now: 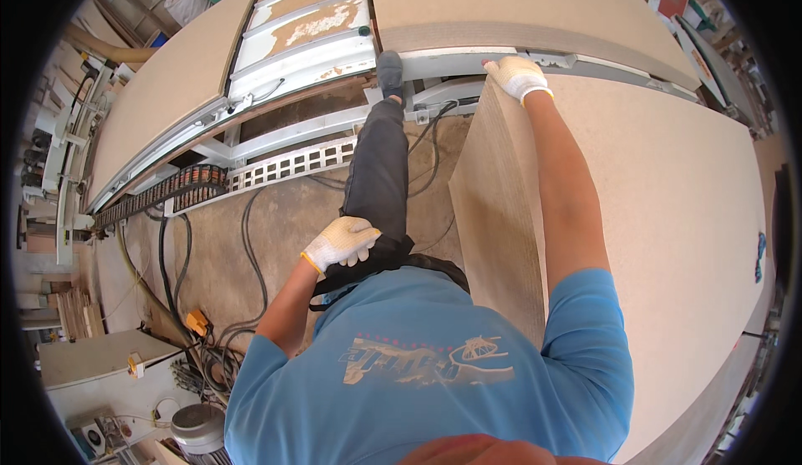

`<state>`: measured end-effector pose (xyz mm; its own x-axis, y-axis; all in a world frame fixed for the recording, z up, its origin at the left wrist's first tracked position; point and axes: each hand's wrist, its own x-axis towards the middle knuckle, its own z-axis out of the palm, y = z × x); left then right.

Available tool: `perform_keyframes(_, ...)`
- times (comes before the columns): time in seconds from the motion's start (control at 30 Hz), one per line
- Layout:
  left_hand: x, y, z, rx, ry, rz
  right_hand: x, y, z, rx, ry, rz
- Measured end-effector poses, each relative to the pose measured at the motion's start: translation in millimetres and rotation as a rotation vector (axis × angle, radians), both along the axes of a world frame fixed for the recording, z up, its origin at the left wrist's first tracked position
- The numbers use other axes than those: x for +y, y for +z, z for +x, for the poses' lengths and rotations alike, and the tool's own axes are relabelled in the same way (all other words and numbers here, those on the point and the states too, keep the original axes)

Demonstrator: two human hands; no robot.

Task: The person picks up and stacks wooden planks, then moves large flat panels onto a machine table. They use a yellow tool to adjust the machine, interact with a control panel, and carry additional panels to a workbench.

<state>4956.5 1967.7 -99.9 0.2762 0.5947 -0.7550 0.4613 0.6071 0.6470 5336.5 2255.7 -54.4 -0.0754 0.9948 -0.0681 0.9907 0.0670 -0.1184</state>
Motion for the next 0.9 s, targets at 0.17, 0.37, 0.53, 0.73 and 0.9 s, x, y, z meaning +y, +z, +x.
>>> perform_keyframes(0.17,44.9,-25.2,-32.4,-0.008,0.214,0.684,-0.4,-1.2,0.9,-0.015,-0.007,-0.033)
perform_keyframes(0.37,138.6,-143.1,-73.3,0.205,0.801,0.787,-5.1,-1.4,1.0,-0.014,0.051,0.072)
perform_keyframes(0.53,185.0,-223.4,-57.5,0.515,0.115,0.648,-12.8,4.4,-1.7,0.049,-0.01,0.098)
perform_keyframes(0.73,218.1,-236.0,-47.0,0.52,0.0,0.601,-4.4,-0.4,-2.8,0.006,-0.041,-0.001)
perform_keyframes(0.9,218.4,-249.3,-30.8,0.522,-0.062,0.597,-1.9,-8.1,5.1,-0.002,0.017,0.052)
